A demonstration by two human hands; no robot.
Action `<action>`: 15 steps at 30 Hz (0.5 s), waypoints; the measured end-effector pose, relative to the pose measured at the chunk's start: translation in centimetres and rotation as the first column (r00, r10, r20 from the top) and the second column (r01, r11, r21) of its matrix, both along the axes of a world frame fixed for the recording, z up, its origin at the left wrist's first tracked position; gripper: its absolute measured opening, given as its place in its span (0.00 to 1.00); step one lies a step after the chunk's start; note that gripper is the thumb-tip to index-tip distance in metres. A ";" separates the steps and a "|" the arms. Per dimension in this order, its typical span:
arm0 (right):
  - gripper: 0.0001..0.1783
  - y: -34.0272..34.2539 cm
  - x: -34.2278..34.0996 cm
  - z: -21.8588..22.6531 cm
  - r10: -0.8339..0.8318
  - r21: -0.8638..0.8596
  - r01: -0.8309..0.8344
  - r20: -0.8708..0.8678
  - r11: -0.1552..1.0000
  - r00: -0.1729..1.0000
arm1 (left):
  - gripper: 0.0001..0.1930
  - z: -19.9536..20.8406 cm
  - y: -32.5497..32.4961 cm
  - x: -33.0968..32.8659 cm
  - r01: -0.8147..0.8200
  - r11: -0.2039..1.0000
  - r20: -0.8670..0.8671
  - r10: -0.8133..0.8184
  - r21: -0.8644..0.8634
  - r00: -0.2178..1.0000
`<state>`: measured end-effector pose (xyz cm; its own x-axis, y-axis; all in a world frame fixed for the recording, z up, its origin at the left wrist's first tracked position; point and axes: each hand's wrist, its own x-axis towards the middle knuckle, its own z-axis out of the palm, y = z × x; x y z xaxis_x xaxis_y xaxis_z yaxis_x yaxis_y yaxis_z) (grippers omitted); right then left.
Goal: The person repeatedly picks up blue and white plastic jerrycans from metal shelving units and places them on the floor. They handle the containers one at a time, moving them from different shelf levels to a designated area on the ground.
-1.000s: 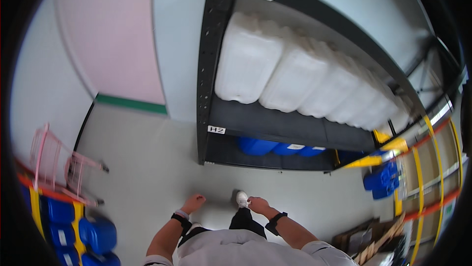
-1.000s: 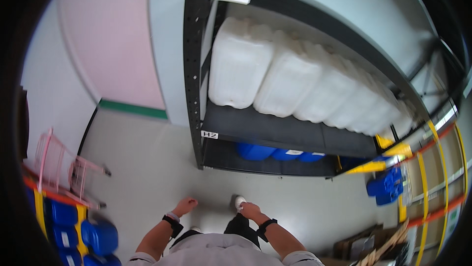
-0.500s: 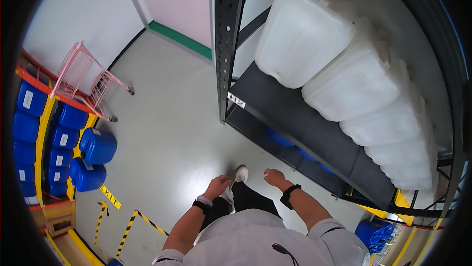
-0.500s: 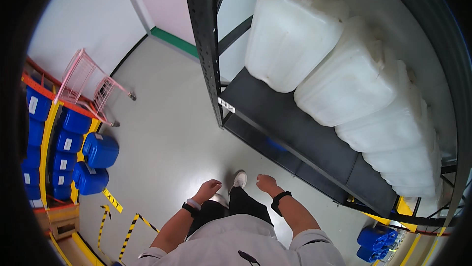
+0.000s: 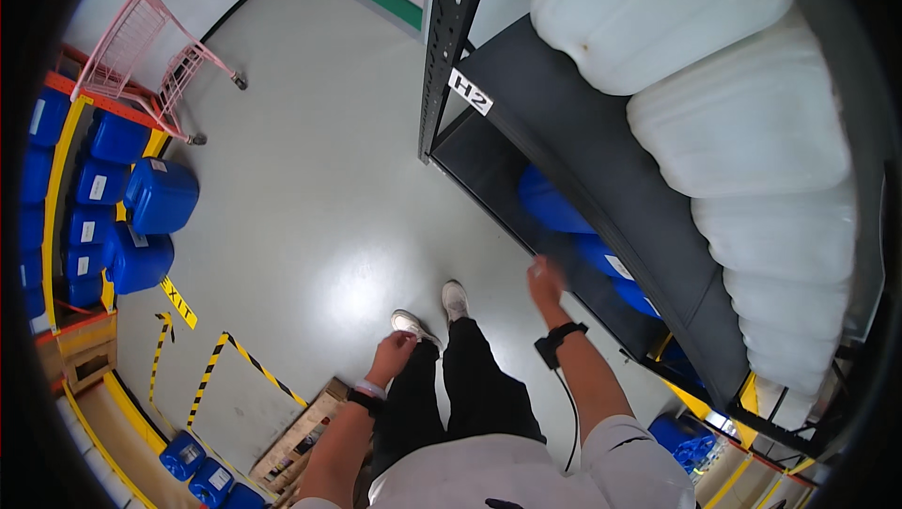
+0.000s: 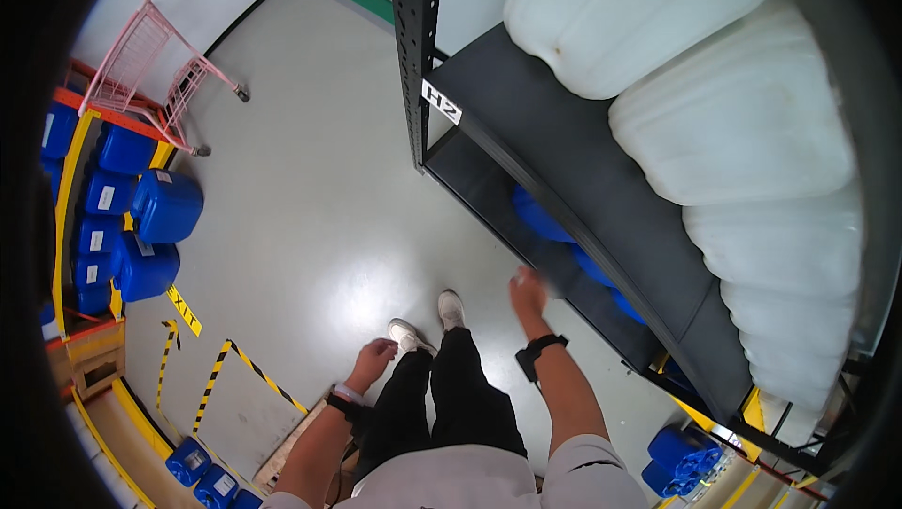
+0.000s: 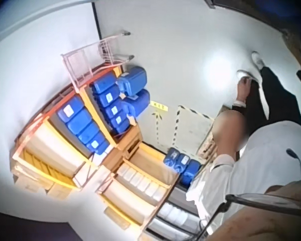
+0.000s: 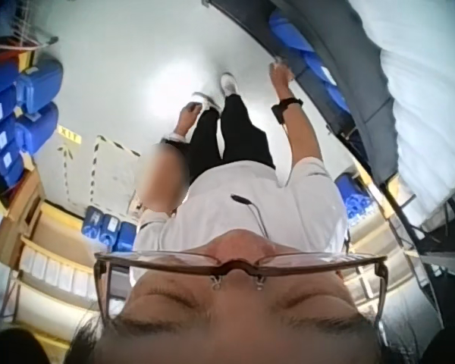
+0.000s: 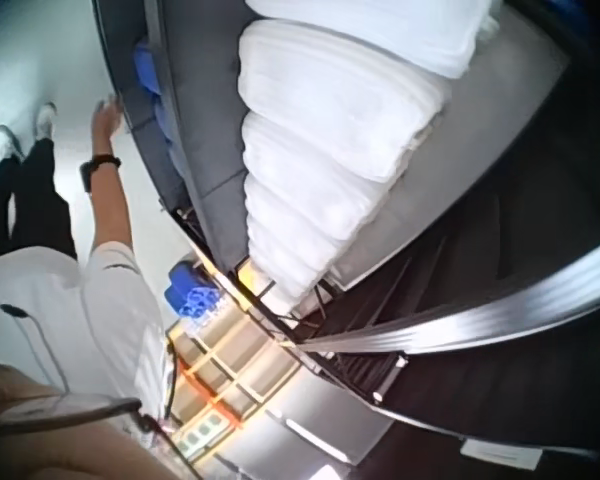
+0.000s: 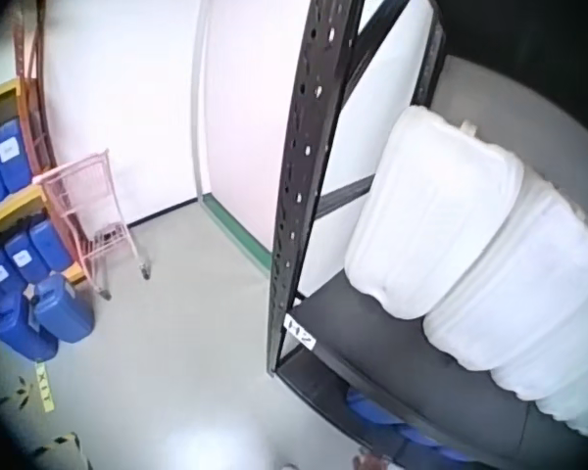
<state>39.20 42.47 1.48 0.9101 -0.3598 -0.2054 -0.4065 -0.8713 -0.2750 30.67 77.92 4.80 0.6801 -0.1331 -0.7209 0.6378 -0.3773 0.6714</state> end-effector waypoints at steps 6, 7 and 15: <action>0.18 -9.2 12.0 2.2 0.371 -0.616 0.195 0.665 0.764 0.648 | 0.13 -2.5 -4.8 -2.7 0.116 0.992 -0.048 -0.113 0.051 0.992; 0.18 -10.4 12.0 1.7 0.341 -0.597 0.183 0.654 0.781 0.676 | 0.13 -3.2 -5.8 -2.9 0.096 0.994 -0.028 -0.095 0.042 0.995; 0.19 -17.2 11.5 -3.6 -0.037 -0.349 0.206 0.434 0.914 0.900 | 0.12 -5.5 -12.4 -1.8 0.034 0.999 -0.101 -0.037 -0.037 0.994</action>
<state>50.68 25.23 -2.14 0.8242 -0.4454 0.3497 -0.4397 -0.8925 -0.1006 28.82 65.48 -0.75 0.5977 -0.1822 -0.7808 0.6904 -0.3782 0.6167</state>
